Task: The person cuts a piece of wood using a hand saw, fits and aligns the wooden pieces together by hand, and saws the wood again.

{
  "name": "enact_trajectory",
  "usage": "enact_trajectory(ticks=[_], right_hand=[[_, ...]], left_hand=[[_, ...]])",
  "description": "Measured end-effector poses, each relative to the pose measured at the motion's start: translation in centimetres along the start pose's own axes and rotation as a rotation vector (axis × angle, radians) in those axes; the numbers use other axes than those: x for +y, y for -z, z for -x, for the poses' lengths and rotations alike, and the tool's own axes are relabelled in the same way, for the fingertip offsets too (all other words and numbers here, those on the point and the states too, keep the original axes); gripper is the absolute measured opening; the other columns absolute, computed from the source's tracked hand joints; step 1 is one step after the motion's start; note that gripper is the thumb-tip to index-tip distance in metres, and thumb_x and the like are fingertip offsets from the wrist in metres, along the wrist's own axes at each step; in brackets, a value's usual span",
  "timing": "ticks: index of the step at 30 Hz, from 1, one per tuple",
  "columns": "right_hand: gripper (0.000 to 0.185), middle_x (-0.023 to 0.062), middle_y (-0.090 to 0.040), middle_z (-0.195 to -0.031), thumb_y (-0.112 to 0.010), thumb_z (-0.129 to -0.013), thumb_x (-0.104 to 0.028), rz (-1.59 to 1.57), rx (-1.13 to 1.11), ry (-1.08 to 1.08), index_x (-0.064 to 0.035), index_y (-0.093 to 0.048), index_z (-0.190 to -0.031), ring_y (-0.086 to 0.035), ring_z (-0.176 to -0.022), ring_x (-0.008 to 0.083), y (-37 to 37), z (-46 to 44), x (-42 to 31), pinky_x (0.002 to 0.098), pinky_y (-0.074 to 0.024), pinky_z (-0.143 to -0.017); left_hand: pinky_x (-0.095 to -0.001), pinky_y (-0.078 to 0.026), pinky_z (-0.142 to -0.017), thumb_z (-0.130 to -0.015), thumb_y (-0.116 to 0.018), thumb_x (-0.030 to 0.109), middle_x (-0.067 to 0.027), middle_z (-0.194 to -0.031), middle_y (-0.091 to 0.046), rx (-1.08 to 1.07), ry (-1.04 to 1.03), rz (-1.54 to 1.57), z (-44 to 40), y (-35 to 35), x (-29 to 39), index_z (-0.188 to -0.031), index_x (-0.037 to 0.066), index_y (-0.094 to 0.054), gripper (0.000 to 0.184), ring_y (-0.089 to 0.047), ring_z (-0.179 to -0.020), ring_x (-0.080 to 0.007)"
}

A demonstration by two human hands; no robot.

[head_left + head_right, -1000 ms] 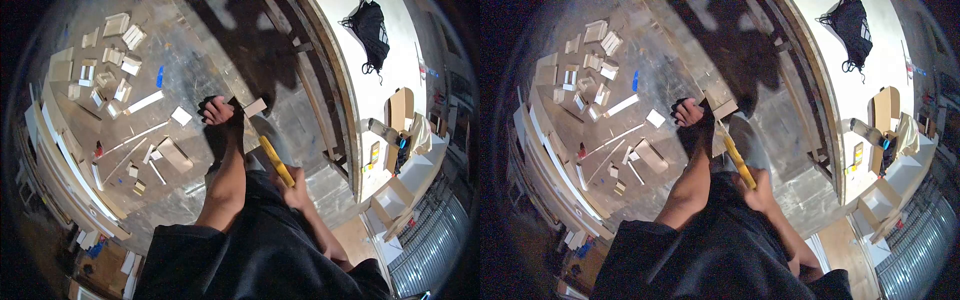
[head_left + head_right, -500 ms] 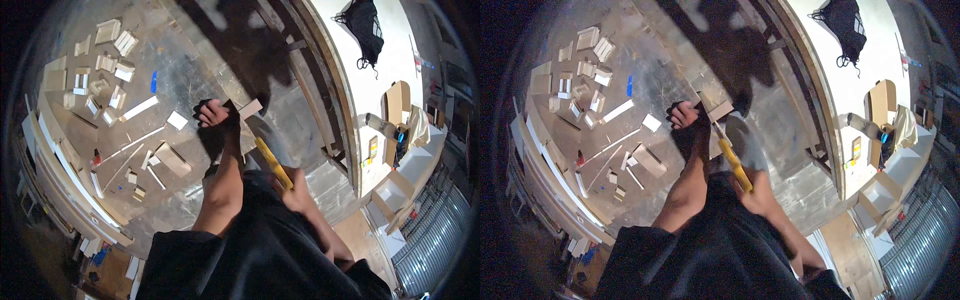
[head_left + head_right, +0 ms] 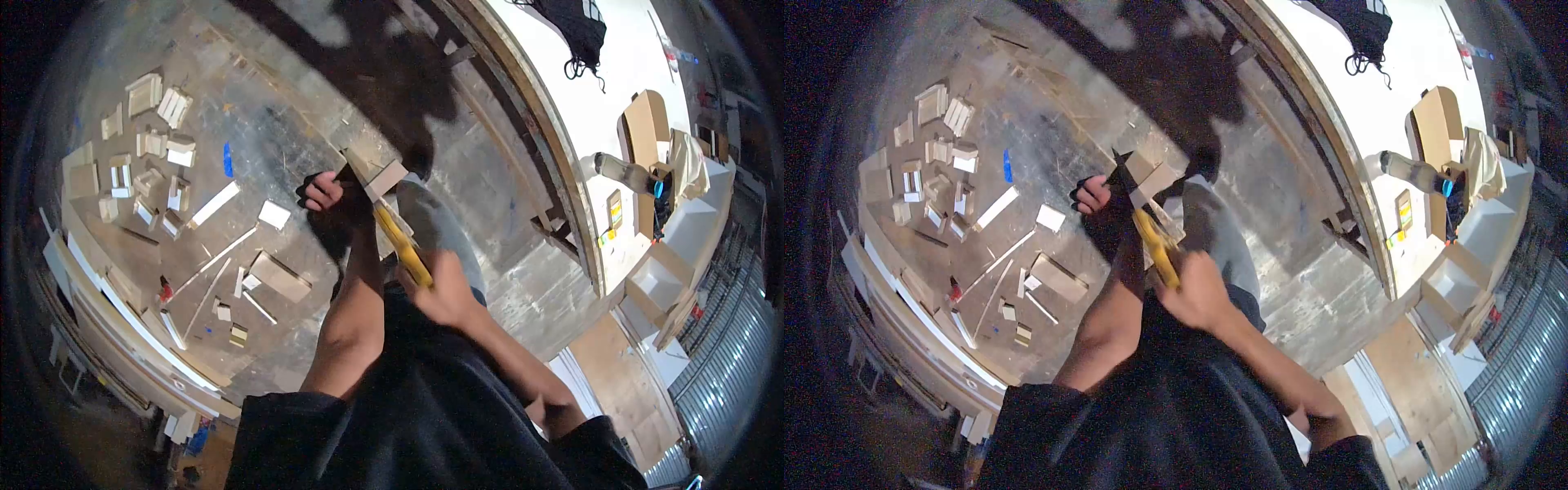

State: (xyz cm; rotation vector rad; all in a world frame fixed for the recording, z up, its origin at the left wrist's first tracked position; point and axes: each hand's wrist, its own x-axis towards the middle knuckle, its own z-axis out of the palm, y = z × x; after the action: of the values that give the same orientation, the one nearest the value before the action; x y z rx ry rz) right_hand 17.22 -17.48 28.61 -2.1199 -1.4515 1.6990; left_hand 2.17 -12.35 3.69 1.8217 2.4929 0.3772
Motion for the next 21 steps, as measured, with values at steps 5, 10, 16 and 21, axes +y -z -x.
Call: enact_trajectory(ticks=[5, 10, 16, 21], right_hand=[[0.032, 0.0308, -0.060, -0.074, -0.070, -0.087, -0.026, -0.263, 0.103, 0.102, 0.0054, -0.065, -0.089, -0.058, -0.065, 0.0434, -0.3, 1.3, 1.6, 0.0492, -0.0471, -0.064], [0.034, 0.0302, -0.061, -0.073, -0.070, -0.088, -0.028, -0.063, 0.132, 0.111, 0.0061, -0.065, -0.086, -0.062, -0.067, 0.0411, -2.4, -2.2, 3.6, 0.0483, -0.0477, -0.065], [0.025, 0.0143, -0.065, -0.069, -0.068, -0.090, -0.020, -0.356, 0.032, 0.013, 0.0044, -0.069, -0.088, -0.061, -0.071, 0.0165, -1.8, -4.8, 2.7, 0.0399, -0.0493, -0.066], [0.022, 0.0123, -0.067, -0.074, -0.067, -0.092, -0.017, -0.111, -0.044, 0.053, 0.0046, -0.068, -0.095, -0.062, -0.072, 0.0168, -1.8, -3.7, 1.3, 0.0405, -0.0492, -0.067]], left_hand=[[-0.0432, -0.043, -0.077, -0.076, -0.066, 0.018, -0.0046, -0.102, -0.053, 0.004, 0.163, -0.105, -0.7, 0.2, 1.9, -0.101, 0.022, -0.055, 0.028, -0.055, -0.095, -0.0286], [-0.0408, -0.046, -0.065, -0.075, -0.067, 0.021, -0.0026, -0.093, -0.053, 0.064, 0.046, -0.043, -0.1, 1.6, 2.1, -0.098, 0.022, -0.054, 0.027, -0.057, -0.084, -0.0266], [-0.0409, -0.047, -0.063, -0.082, -0.064, 0.023, -0.0030, -0.090, -0.053, 0.012, 0.016, -0.071, -1.3, 1.7, 2.4, -0.098, 0.020, -0.054, 0.020, -0.058, -0.082, -0.0279], [-0.0413, -0.047, -0.072, -0.087, -0.063, 0.022, -0.0032, -0.095, -0.054, -0.108, 0.053, -0.093, -1.1, 2.4, 0.9, -0.102, 0.022, -0.055, 0.017, -0.058, -0.090, -0.0255]])
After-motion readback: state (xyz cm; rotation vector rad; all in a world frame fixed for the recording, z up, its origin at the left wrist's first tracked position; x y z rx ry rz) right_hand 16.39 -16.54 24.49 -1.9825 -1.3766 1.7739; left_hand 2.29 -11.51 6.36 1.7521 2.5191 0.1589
